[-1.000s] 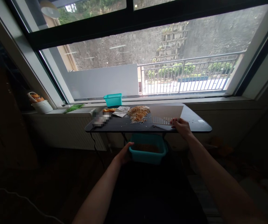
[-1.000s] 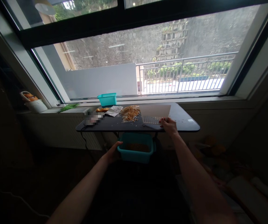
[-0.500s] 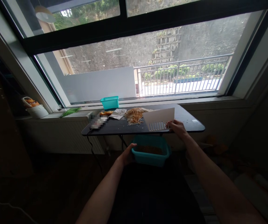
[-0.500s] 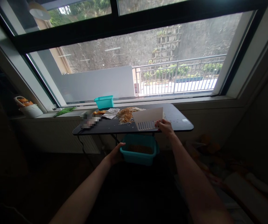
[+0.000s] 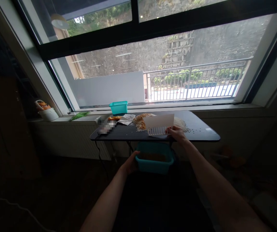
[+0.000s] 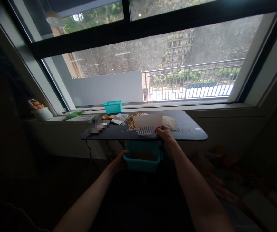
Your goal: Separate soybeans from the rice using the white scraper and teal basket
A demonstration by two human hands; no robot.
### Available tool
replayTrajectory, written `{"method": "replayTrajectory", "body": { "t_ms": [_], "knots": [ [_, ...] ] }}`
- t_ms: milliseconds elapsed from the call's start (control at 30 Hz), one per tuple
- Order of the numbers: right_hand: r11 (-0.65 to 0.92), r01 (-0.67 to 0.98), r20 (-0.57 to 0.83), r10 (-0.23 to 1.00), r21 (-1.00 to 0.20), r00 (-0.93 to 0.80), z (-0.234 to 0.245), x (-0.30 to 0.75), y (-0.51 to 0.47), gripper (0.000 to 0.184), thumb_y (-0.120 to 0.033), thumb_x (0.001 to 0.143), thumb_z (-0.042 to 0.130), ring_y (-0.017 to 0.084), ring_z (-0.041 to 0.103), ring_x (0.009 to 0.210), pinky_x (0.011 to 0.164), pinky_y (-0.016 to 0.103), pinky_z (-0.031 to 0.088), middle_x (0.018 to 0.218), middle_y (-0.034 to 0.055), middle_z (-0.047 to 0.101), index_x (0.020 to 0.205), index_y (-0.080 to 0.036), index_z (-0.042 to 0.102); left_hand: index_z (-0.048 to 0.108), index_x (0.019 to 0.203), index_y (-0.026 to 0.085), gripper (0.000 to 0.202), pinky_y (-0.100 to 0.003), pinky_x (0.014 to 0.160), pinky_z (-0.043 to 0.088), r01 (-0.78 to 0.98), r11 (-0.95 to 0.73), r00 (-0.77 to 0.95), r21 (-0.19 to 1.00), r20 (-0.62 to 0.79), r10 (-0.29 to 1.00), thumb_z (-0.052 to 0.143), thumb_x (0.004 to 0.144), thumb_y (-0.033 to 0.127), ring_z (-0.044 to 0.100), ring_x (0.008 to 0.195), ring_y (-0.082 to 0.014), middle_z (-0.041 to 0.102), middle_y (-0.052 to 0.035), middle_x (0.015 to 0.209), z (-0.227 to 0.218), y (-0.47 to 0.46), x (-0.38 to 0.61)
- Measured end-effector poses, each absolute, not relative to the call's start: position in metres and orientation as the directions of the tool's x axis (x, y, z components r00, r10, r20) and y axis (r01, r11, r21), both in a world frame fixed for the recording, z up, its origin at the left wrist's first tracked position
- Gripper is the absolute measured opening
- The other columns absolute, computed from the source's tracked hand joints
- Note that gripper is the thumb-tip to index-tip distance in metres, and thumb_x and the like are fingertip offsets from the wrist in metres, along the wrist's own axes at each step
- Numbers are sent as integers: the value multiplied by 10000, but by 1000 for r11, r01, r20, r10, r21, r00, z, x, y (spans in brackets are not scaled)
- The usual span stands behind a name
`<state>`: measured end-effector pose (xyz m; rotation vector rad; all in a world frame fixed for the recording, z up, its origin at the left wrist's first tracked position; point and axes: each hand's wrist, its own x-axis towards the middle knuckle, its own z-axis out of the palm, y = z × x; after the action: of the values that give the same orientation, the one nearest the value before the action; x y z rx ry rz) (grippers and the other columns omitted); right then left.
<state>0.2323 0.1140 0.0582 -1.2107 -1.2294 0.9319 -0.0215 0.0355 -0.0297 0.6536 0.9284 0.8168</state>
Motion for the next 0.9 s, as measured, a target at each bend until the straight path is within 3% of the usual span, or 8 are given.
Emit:
{"method": "replayTrajectory", "body": {
  "t_ms": [133,267,533,900],
  "knots": [
    [146,99,171,929,-984,328,49,236,130,116,-237,666,606,106,569,547,473,203,516,611,21,598,609,-155,548,557,1049,180,427,-312,680,477,-302,547,318,781,-459,830,507,729,460,611,814,-223,649,-63,842,-30,34,-27],
    [152,135,195,894,-979,403,45,237,143,147,-285,663,630,115,588,533,477,216,525,629,29,629,628,-160,562,548,1055,187,433,-321,696,478,-287,551,317,783,-466,826,500,730,470,611,794,-218,645,-58,834,-32,36,-29],
    [181,50,188,936,-982,299,51,234,144,121,-250,638,666,132,614,582,491,215,530,624,29,632,615,-170,578,542,1057,196,422,-340,700,484,-281,566,292,775,-492,820,478,746,475,607,835,-227,641,-68,869,-31,43,-29],
    [231,-5,223,945,-973,240,51,236,132,219,-349,619,692,113,594,609,532,217,524,652,19,610,637,-167,573,551,1073,189,420,-318,692,491,-308,548,301,778,-467,831,484,751,450,606,845,-222,639,-75,910,-29,36,-32]
  ]
}}
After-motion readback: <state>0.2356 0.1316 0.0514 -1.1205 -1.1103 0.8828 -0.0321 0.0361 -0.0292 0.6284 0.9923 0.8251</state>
